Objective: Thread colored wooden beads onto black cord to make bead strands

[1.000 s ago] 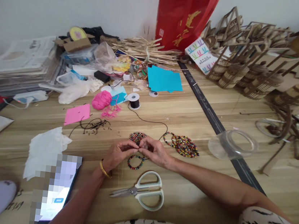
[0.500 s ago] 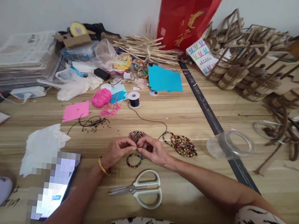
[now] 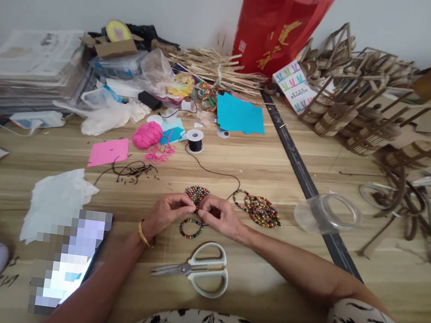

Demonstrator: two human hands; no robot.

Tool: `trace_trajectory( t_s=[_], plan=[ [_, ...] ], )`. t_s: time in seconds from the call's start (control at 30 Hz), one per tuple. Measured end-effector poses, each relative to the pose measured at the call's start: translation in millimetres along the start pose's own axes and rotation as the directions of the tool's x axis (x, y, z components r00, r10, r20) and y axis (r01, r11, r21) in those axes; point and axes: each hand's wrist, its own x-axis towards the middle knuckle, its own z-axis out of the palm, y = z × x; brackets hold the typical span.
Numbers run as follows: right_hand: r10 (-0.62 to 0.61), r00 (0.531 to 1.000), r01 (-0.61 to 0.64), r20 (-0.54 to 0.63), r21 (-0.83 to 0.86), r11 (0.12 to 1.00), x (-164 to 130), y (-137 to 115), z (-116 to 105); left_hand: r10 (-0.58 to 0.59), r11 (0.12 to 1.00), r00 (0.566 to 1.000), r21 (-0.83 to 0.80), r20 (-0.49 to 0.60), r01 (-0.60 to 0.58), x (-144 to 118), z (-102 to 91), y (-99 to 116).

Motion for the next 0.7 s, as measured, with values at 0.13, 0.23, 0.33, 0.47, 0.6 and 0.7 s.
trace_trajectory(
  t_s=[0.13,0.23,0.33,0.47,0.6,0.7],
  plan=[
    [0.129,0.992,-0.13,0.019,0.079,0.988,-1.4,2.9,3.1,-0.006,1.0,1.0,-0.015,0.014,0.006,-0.3,0.3,0.5],
    [0.132,0.991,-0.133,0.023,0.1,0.986,-1.4,6.7,4.6,-0.004,1.0,1.0,-0.012,0.021,0.005,-0.2,0.0,-1.9],
    [0.11,0.994,-0.111,0.016,0.101,0.989,-0.9,10.0,5.2,0.005,1.0,1.0,-0.005,0.017,-0.005,-0.1,0.1,-4.4],
    [0.107,0.994,-0.107,0.011,0.111,0.988,-1.0,12.3,5.1,0.009,1.0,1.0,0.014,0.023,-0.009,-0.8,0.4,-4.4],
    [0.085,0.996,-0.086,0.014,0.081,0.993,-1.0,11.7,3.9,0.017,0.998,1.0,0.065,0.023,-0.018,-1.6,-0.9,-2.9],
    [0.035,0.999,-0.034,-0.014,0.017,0.999,-0.3,9.9,2.3,0.029,0.994,0.999,0.109,-0.022,-0.027,-1.1,-4.5,-3.0]
  ],
)
